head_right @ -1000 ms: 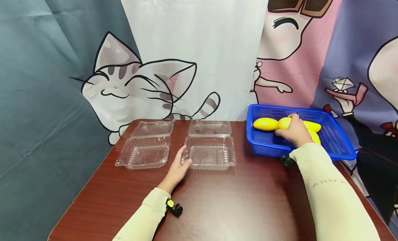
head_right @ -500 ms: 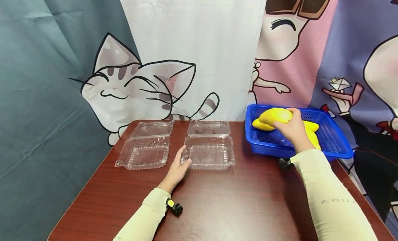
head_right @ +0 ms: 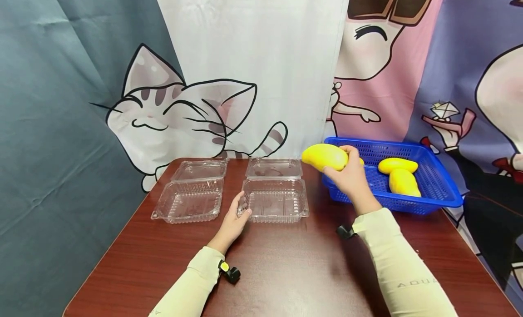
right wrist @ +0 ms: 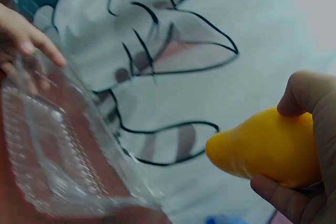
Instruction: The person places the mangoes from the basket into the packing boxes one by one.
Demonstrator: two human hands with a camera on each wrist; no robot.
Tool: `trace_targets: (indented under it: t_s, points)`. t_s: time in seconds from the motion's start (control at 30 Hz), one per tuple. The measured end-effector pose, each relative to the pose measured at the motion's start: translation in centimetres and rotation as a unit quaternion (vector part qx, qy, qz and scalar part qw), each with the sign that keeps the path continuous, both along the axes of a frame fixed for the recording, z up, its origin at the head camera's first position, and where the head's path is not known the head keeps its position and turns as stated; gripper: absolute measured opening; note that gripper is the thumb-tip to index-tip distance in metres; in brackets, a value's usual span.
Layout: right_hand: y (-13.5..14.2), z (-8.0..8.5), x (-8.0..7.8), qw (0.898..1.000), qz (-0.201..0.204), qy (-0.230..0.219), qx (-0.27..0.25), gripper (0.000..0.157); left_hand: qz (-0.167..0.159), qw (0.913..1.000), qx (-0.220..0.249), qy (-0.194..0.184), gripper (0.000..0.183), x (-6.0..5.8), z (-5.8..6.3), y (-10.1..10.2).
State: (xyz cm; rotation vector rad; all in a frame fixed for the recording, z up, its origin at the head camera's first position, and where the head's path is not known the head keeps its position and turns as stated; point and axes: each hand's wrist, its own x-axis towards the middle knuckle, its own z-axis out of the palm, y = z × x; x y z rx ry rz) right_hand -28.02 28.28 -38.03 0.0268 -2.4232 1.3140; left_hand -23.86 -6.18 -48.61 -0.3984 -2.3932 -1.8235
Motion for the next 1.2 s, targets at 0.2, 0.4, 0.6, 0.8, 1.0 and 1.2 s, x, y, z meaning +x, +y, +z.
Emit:
trace_targets:
  t_s: [0.2, 0.4, 0.6, 0.8, 1.0, 1.2]
  points:
    - [-3.3, -1.7, 0.7, 1.0, 0.017, -0.005, 0.01, 0.073, -0.003, 1.0, 0.002, -0.005, 0.065, -1.3, -2.1, -0.1]
    - [-6.2, -4.3, 1.1, 0.999, 0.037, -0.026, -0.002, 0.074, 0.004, 1.0, -0.002, -0.005, 0.066, -2.4, -4.1, -0.3]
    - [-8.3, -7.0, 1.2, 0.998, 0.062, -0.028, 0.015, 0.072, 0.001, 0.9999, -0.006, -0.016, 0.067, -2.6, -4.2, -0.4]
    - [-9.6, -8.9, 1.3, 0.995, 0.066, -0.012, 0.075, 0.075, 0.007, 0.9999, -0.013, -0.006, 0.066, -2.5, -4.1, -0.4]
    - [-10.4, -9.5, 1.5, 0.988, 0.055, -0.005, 0.141, 0.076, 0.004, 0.9999, 0.005, 0.011, 0.064, -1.8, -3.5, -0.3]
    - [-11.0, -9.3, 1.9, 0.978, 0.035, 0.013, 0.204, 0.076, -0.001, 1.0, -0.006, 0.007, 0.065, -2.5, -4.3, -0.4]
